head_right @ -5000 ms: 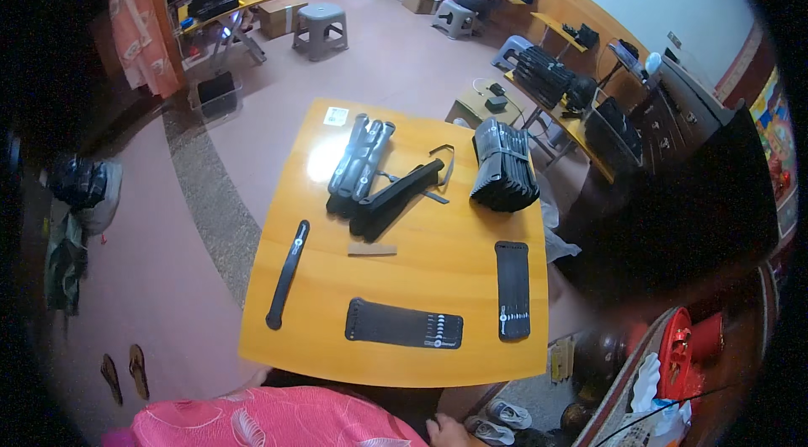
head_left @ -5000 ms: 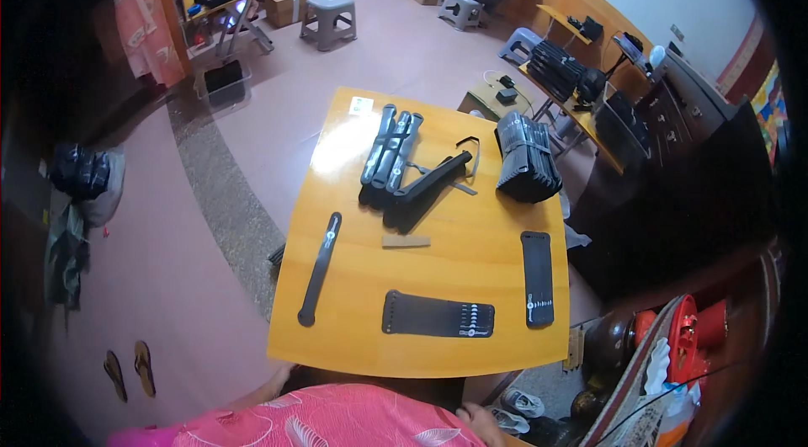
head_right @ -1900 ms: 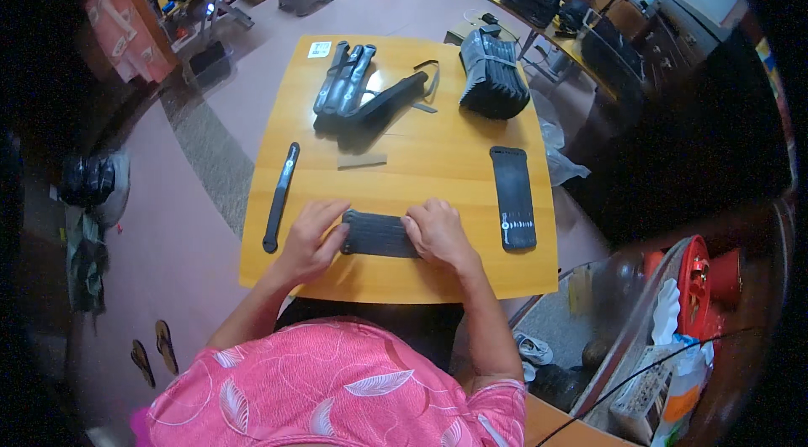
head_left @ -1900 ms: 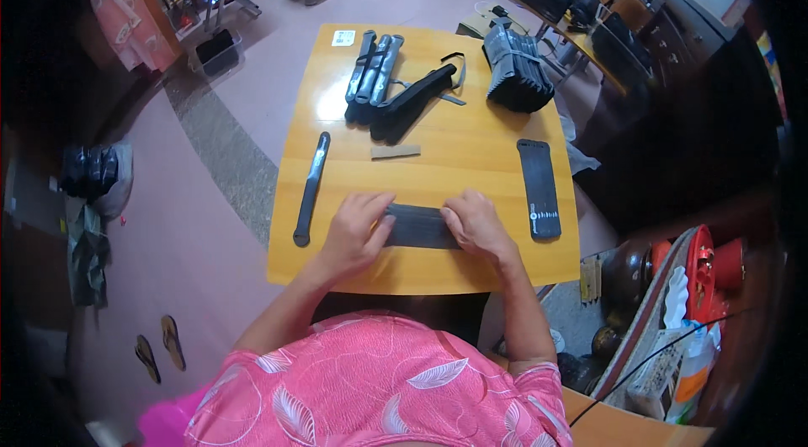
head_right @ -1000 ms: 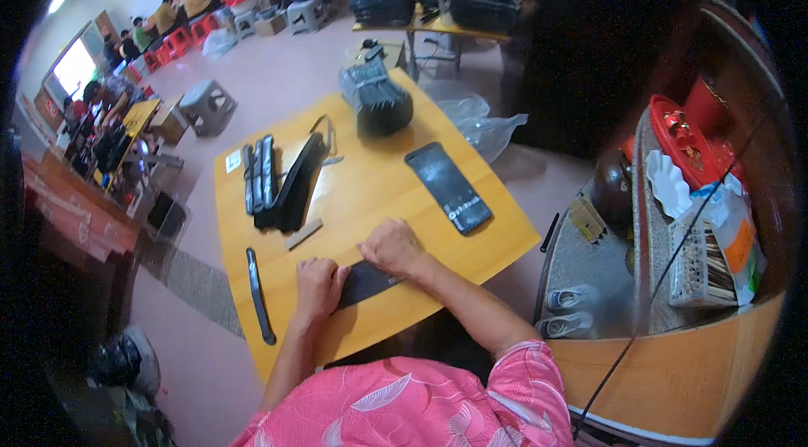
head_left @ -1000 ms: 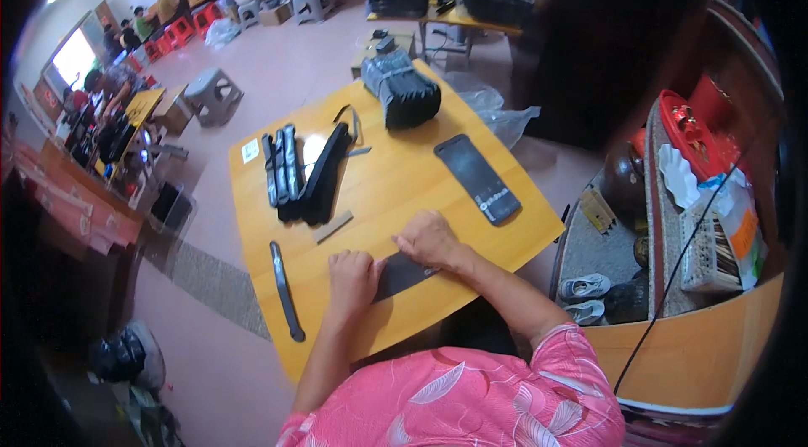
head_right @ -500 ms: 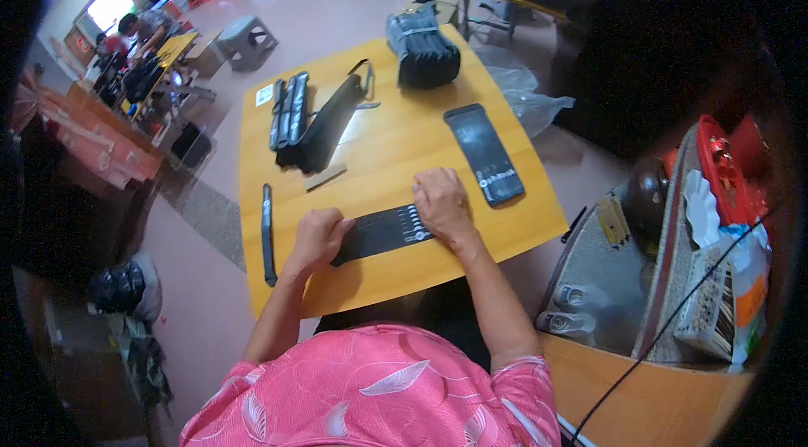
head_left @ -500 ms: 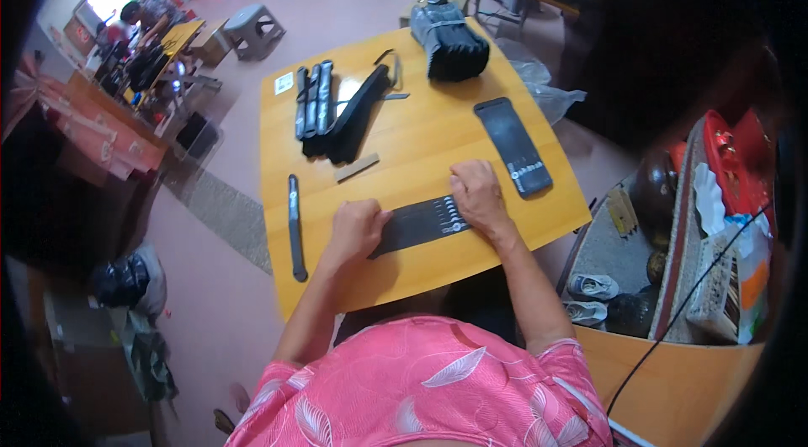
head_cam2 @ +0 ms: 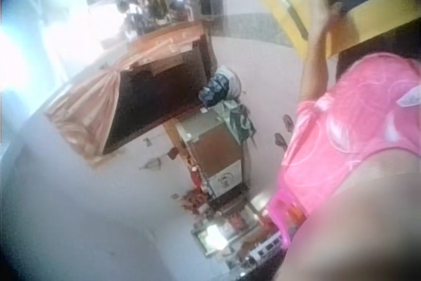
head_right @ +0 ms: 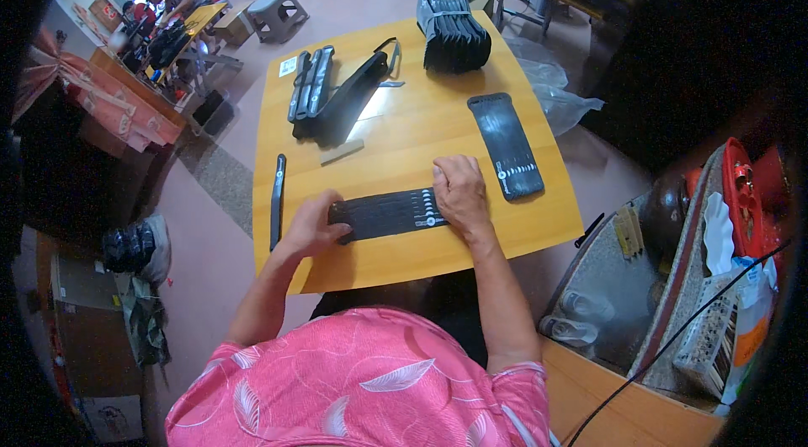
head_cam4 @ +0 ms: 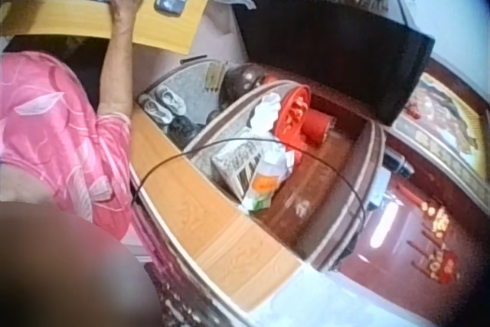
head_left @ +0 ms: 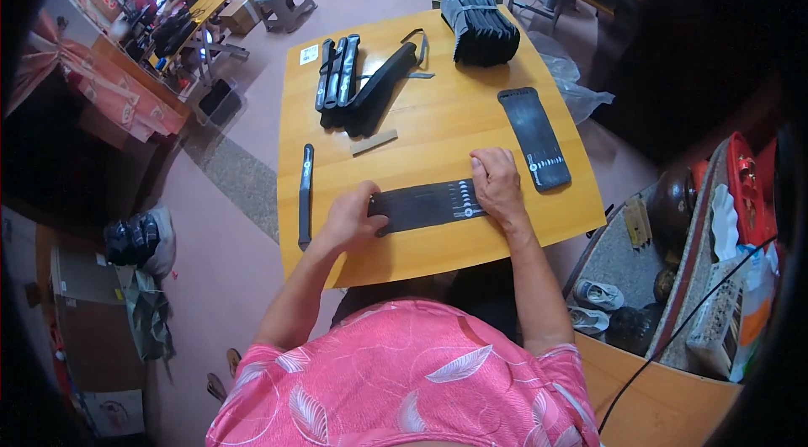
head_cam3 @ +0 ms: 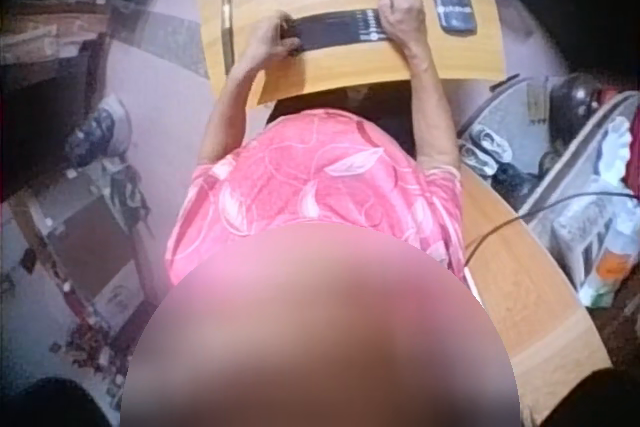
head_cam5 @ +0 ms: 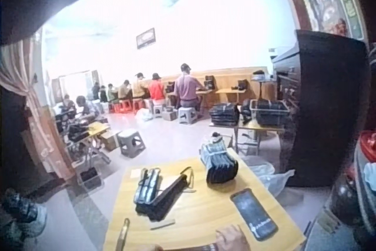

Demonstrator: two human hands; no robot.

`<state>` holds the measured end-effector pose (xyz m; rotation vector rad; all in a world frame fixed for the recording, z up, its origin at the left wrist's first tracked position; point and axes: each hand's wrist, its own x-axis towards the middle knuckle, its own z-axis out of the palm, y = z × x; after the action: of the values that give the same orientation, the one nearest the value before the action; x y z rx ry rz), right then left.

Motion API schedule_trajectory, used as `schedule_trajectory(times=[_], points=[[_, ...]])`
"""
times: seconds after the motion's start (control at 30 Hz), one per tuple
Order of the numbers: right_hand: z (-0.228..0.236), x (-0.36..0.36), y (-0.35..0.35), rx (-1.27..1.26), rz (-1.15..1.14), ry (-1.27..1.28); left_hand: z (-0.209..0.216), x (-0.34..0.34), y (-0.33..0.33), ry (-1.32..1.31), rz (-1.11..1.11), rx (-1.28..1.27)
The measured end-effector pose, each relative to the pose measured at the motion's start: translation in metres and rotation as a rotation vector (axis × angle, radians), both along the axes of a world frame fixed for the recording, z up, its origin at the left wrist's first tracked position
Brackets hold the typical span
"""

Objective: Assembling and inspecting black straps and plastic components for soft goods at a workshop table.

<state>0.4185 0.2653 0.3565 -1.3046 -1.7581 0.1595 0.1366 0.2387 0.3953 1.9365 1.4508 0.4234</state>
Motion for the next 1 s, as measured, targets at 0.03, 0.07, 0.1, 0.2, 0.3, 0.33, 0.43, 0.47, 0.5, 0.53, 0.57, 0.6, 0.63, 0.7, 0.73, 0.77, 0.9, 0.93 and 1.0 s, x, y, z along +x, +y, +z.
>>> schedule_trajectory(times=[0.03, 0.07, 0.1, 0.2, 0.3, 0.33, 0.43, 0.47, 0.5, 0.53, 0.57, 0.6, 0.63, 0.7, 0.73, 0.77, 0.9, 0.93, 1.0], points=[[0.000, 0.000, 0.001, -0.001, 0.004, 0.016, 0.000, 0.003, -0.003, 0.135, 0.036, 0.165], [0.000, 0.000, 0.000, 0.000, 0.002, 0.015, -0.002, 0.004, -0.003, 0.135, 0.035, 0.166], [0.000, 0.001, 0.000, 0.010, 0.004, 0.015, -0.005, 0.004, -0.003, 0.073, 0.084, 0.104], [-0.003, 0.006, 0.000, 0.026, -0.004, 0.010, 0.014, 0.009, -0.003, -0.304, 0.173, -0.167], [-0.001, 0.007, 0.000, 0.012, -0.011, 0.003, 0.056, 0.026, -0.007, -0.451, 0.118, -0.250], [0.002, 0.008, -0.002, -0.002, -0.014, 0.001, 0.067, 0.035, -0.009, -0.287, 0.019, -0.112], [-0.002, 0.009, -0.003, 0.025, 0.025, 0.047, 0.082, 0.058, -0.005, -0.537, 0.008, -0.226], [-0.001, 0.008, -0.003, 0.024, 0.021, 0.040, 0.086, 0.065, -0.003, -0.642, 0.028, -0.301], [0.000, 0.008, -0.003, 0.005, 0.067, 0.101, 0.089, 0.072, 0.002, -0.679, 0.024, -0.220], [0.002, 0.010, -0.003, -0.014, 0.114, 0.159, 0.094, 0.079, 0.006, -0.690, 0.020, -0.221], [0.000, 0.013, -0.003, -0.065, 0.172, 0.113, 0.100, 0.086, 0.009, -0.579, 0.007, -0.209], [-0.001, 0.014, -0.003, -0.066, 0.174, 0.102, 0.102, 0.090, 0.012, -0.467, -0.004, -0.196], [0.000, 0.011, -0.003, -0.100, 0.189, 0.112, 0.098, 0.092, 0.016, -0.447, -0.080, -0.135], [-0.001, 0.007, 0.000, -0.136, 0.221, 0.119, 0.093, 0.094, 0.017, -0.445, -0.094, -0.075], [-0.005, 0.013, 0.002, -0.084, 0.170, 0.102, 0.102, 0.098, 0.018, -0.441, -0.135, -0.022], [-0.008, 0.017, 0.002, -0.033, 0.120, 0.090, 0.128, 0.097, 0.015, -0.538, -0.125, 0.022], [-0.008, 0.023, 0.000, -0.258, 0.090, 0.456, 0.203, 0.073, 0.004, -0.599, -0.075, 0.202], [-0.001, 0.028, 0.001, -0.029, -0.181, -0.292, 0.200, 0.064, 0.008, -0.615, -0.104, 0.241], [0.008, 0.032, -0.001, 0.465, -0.736, -1.771, 0.183, 0.046, 0.014, -0.626, -0.141, 0.291]])
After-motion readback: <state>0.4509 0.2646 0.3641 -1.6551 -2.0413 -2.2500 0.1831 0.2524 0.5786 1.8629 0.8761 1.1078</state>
